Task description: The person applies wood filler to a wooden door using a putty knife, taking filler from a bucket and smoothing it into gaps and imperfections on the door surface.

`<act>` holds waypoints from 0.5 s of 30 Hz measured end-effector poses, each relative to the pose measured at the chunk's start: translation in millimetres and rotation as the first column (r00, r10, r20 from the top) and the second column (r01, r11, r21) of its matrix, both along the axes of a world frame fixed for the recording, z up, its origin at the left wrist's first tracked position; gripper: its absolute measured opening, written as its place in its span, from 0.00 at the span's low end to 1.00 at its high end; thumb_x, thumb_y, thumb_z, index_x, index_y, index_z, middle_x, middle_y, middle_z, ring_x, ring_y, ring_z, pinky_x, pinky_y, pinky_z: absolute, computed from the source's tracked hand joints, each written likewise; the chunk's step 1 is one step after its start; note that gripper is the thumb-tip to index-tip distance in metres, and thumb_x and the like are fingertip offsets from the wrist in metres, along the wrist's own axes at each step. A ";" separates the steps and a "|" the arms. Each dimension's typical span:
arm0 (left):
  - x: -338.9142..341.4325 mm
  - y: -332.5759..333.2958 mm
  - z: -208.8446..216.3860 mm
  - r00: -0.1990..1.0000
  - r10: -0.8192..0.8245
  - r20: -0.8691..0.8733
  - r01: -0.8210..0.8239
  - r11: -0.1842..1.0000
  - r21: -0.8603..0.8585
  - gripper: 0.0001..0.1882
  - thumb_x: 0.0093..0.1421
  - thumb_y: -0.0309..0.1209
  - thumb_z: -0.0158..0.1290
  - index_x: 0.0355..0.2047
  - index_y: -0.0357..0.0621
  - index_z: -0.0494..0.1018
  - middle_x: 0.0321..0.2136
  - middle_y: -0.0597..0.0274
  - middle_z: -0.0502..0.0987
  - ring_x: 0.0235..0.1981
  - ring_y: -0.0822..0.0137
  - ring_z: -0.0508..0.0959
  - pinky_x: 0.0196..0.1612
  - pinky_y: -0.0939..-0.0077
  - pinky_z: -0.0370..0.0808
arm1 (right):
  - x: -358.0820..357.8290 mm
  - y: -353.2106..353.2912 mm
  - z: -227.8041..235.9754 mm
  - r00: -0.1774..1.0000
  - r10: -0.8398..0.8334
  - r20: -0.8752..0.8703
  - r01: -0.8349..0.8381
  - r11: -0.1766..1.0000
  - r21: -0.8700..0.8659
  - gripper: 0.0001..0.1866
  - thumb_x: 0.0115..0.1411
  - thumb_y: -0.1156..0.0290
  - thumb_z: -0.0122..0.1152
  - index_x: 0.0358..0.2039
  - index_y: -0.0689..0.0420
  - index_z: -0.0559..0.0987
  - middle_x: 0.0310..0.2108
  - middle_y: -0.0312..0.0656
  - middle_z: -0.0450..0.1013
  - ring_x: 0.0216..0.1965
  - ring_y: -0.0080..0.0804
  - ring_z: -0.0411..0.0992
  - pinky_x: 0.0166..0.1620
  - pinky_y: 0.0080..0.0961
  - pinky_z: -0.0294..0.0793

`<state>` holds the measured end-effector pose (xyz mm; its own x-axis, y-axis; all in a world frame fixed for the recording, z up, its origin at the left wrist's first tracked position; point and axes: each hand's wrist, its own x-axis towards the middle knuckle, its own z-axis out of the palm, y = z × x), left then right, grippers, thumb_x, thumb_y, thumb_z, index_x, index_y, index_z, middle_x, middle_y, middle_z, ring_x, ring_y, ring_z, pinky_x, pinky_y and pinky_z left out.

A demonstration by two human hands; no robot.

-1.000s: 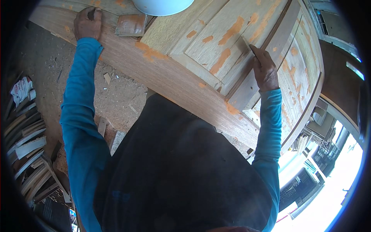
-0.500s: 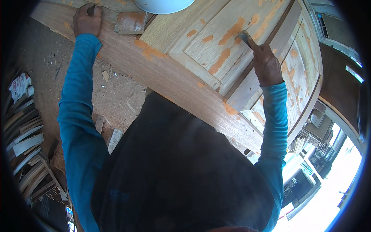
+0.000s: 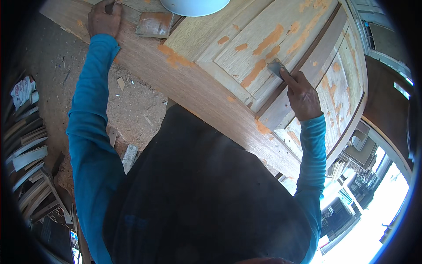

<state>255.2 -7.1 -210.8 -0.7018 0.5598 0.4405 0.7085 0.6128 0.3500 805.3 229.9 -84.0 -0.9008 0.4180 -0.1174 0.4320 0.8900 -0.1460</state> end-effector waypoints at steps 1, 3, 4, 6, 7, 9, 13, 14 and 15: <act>-1.5 -1.5 1.0 1.000 0.019 0.001 -0.019 1.000 0.001 0.23 0.63 0.49 0.61 0.48 0.44 0.84 0.51 0.48 0.82 0.53 0.49 0.81 0.59 0.58 0.76 | -6.4 -0.4 1.2 0.999 -0.008 -0.047 0.007 1.000 -0.018 0.27 0.60 0.82 0.58 0.59 0.48 0.81 0.33 0.44 0.71 0.31 0.45 0.78 0.35 0.41 0.81; -1.5 -4.5 -0.2 0.998 0.055 0.013 -0.055 0.998 0.008 0.23 0.63 0.48 0.61 0.49 0.44 0.84 0.51 0.48 0.82 0.54 0.48 0.81 0.59 0.58 0.76 | -19.8 -2.0 1.2 0.991 -0.027 -0.131 0.020 0.999 -0.049 0.26 0.60 0.82 0.58 0.58 0.48 0.82 0.32 0.43 0.71 0.31 0.45 0.78 0.35 0.41 0.81; 0.9 -4.1 -1.7 0.999 0.047 0.017 -0.047 0.999 0.009 0.23 0.63 0.49 0.61 0.49 0.44 0.84 0.51 0.48 0.82 0.54 0.48 0.81 0.59 0.58 0.76 | -15.9 -2.8 0.0 0.996 -0.024 -0.091 0.021 0.999 -0.034 0.26 0.60 0.82 0.58 0.58 0.48 0.82 0.32 0.43 0.71 0.31 0.45 0.78 0.35 0.41 0.82; -1.2 -4.5 -0.7 0.999 0.035 0.011 -0.035 0.999 0.006 0.23 0.63 0.49 0.61 0.49 0.44 0.84 0.51 0.47 0.82 0.54 0.48 0.81 0.59 0.58 0.76 | -13.5 -6.9 -4.4 1.000 -0.016 -0.023 0.016 1.000 -0.007 0.26 0.60 0.82 0.58 0.58 0.48 0.82 0.32 0.43 0.71 0.31 0.44 0.78 0.36 0.40 0.82; -4.1 -2.6 2.0 0.999 0.034 0.025 -0.034 0.999 0.007 0.24 0.63 0.49 0.61 0.49 0.44 0.84 0.51 0.47 0.82 0.54 0.48 0.81 0.59 0.57 0.76 | -9.6 -10.0 3.3 0.995 -0.054 0.084 0.052 0.998 0.026 0.26 0.59 0.82 0.58 0.58 0.47 0.81 0.33 0.43 0.71 0.32 0.44 0.78 0.36 0.39 0.82; -1.5 0.8 2.8 0.997 0.034 0.068 -0.035 0.999 0.003 0.24 0.63 0.50 0.61 0.49 0.44 0.84 0.51 0.47 0.82 0.54 0.48 0.81 0.59 0.57 0.76 | -18.7 -16.6 5.5 0.999 -0.033 -0.039 0.033 0.999 0.008 0.27 0.59 0.82 0.59 0.58 0.47 0.81 0.33 0.43 0.71 0.32 0.44 0.78 0.36 0.40 0.82; -8.9 -3.6 -6.4 0.999 0.042 0.009 -0.042 0.999 0.000 0.24 0.63 0.50 0.62 0.49 0.44 0.84 0.51 0.47 0.82 0.54 0.48 0.81 0.59 0.57 0.76 | -5.0 -21.7 -13.2 1.000 -0.027 -0.013 0.027 1.000 -0.004 0.28 0.58 0.83 0.59 0.59 0.48 0.81 0.34 0.44 0.71 0.33 0.44 0.78 0.37 0.40 0.82; -5.2 -3.1 -7.1 1.000 0.023 -0.012 -0.023 1.000 -0.009 0.24 0.63 0.50 0.62 0.49 0.44 0.84 0.51 0.47 0.82 0.54 0.48 0.81 0.59 0.57 0.76 | -2.5 -25.9 -13.2 0.999 -0.037 0.002 0.037 0.999 -0.011 0.28 0.58 0.83 0.59 0.59 0.48 0.81 0.34 0.44 0.71 0.33 0.44 0.78 0.37 0.40 0.82; -3.8 -3.5 -6.3 0.999 0.002 -0.033 -0.003 1.000 -0.019 0.24 0.63 0.50 0.62 0.49 0.44 0.84 0.51 0.47 0.82 0.55 0.48 0.80 0.59 0.57 0.75 | -0.5 -26.9 -9.6 0.999 -0.030 -0.012 0.030 0.999 0.020 0.29 0.58 0.83 0.58 0.60 0.48 0.80 0.34 0.44 0.71 0.33 0.44 0.78 0.37 0.41 0.82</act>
<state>251.3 -10.5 -217.1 -0.6884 0.5668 0.4526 0.7180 0.6209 0.3145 804.9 202.9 -93.6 -0.8892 0.4468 -0.0987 0.4568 0.8795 -0.1335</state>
